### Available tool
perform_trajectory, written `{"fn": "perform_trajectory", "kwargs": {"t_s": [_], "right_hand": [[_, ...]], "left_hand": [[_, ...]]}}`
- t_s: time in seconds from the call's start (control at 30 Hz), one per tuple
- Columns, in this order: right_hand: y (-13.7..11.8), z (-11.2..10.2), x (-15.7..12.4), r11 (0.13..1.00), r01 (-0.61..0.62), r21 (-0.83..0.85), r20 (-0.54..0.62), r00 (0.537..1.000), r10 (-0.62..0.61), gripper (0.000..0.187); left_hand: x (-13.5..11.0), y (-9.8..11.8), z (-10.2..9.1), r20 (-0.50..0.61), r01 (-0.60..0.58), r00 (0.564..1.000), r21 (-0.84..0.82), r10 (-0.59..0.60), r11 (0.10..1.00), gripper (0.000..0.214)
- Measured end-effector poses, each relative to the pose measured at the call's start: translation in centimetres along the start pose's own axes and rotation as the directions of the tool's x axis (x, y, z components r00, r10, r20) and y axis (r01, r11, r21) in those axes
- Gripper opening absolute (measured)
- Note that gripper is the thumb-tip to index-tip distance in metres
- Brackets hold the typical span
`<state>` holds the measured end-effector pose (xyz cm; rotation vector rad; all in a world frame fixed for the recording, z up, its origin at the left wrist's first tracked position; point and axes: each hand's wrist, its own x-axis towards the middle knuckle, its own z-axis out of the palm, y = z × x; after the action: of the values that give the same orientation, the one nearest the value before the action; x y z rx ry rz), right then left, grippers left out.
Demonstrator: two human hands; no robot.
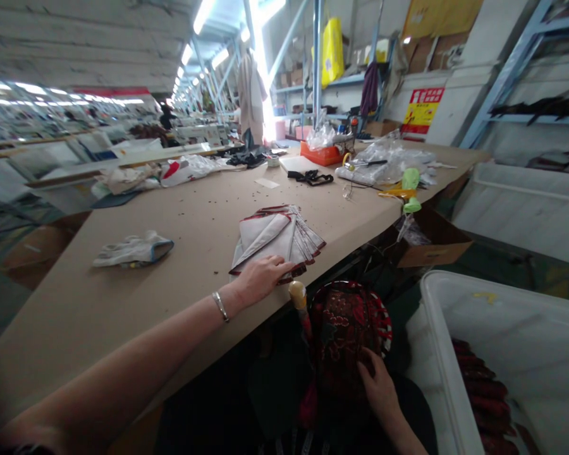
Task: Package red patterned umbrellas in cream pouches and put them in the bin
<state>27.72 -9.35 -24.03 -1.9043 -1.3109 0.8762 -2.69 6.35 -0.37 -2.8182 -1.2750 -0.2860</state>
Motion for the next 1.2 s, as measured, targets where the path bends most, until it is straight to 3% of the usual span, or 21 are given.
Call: {"fn": "perform_trajectory", "kwargs": {"t_s": [0.13,0.27,0.33,0.43,0.5,0.6,0.7,0.77,0.87,0.93,1.03,1.13,1.2], "right_hand": [[-2.6,-0.1,-0.7,0.995,0.058,0.082,-0.020,0.998,-0.057,0.050],[-6.3,-0.3,-1.2,0.978,0.101,0.185,0.032,0.994,-0.109,0.041],[-8.6,-0.2,-1.5,0.961,0.098,0.257,0.095,0.987,-0.126,0.039],[-13.0,0.0,-2.4,0.912,0.083,0.402,0.211,0.961,-0.180,0.036],[-16.7,-0.4,-3.4,0.863,0.127,0.489,0.261,0.923,-0.284,0.035],[-22.3,-1.8,-5.1,0.759,0.320,0.566,0.190,0.846,-0.498,0.044],[-26.2,-3.2,-6.5,0.678,0.504,0.535,0.116,0.751,-0.650,0.061],[-27.2,-3.3,-6.9,0.657,0.620,0.429,0.105,0.688,-0.718,0.071],[-26.4,-2.2,-6.4,0.609,0.755,0.243,0.090,0.608,-0.789,0.070],[-24.8,-1.4,-5.4,0.641,0.748,0.170,0.116,0.631,-0.767,0.064],[-22.1,-1.3,-3.5,0.794,0.571,0.209,0.202,0.769,-0.606,0.058],[-20.0,-2.3,-2.8,0.872,0.338,0.353,0.269,0.856,-0.441,0.051],[-19.2,-2.9,-3.3,0.885,0.302,0.354,0.214,0.895,-0.391,0.042]], "left_hand": [[1.1,-0.3,-1.1,0.022,-0.029,0.999,-0.021,0.029,0.999,0.024],[1.5,-1.7,-4.4,-0.138,0.101,0.985,-0.008,-0.101,0.995,0.021],[0.6,-1.9,-7.0,-0.278,0.176,0.946,0.013,-0.166,0.984,0.024],[-2.0,-0.6,-10.7,-0.500,0.271,0.844,0.086,-0.194,0.959,0.023],[-4.1,1.3,-12.3,-0.533,0.261,0.836,0.177,-0.131,0.949,0.026],[-6.6,4.4,-12.5,-0.429,0.109,0.903,0.290,0.028,0.951,0.029],[-7.8,6.8,-11.2,-0.283,-0.003,0.955,0.292,0.089,0.956,0.026],[-8.2,8.0,-10.3,-0.251,-0.027,0.964,0.244,0.090,0.969,0.023],[-8.6,9.3,-9.6,-0.308,-0.042,0.947,0.172,0.094,0.984,0.021],[-9.1,9.9,-9.4,-0.376,-0.024,0.924,0.130,0.071,0.991,0.022],[-10.3,10.2,-8.4,-0.473,-0.014,0.880,0.060,0.041,0.998,0.028],[-12.0,9.7,-5.3,-0.532,0.004,0.846,-0.025,-0.017,1.000,0.022],[-12.8,9.3,-2.2,-0.471,0.095,0.860,-0.227,-0.195,0.969,0.014]]}}
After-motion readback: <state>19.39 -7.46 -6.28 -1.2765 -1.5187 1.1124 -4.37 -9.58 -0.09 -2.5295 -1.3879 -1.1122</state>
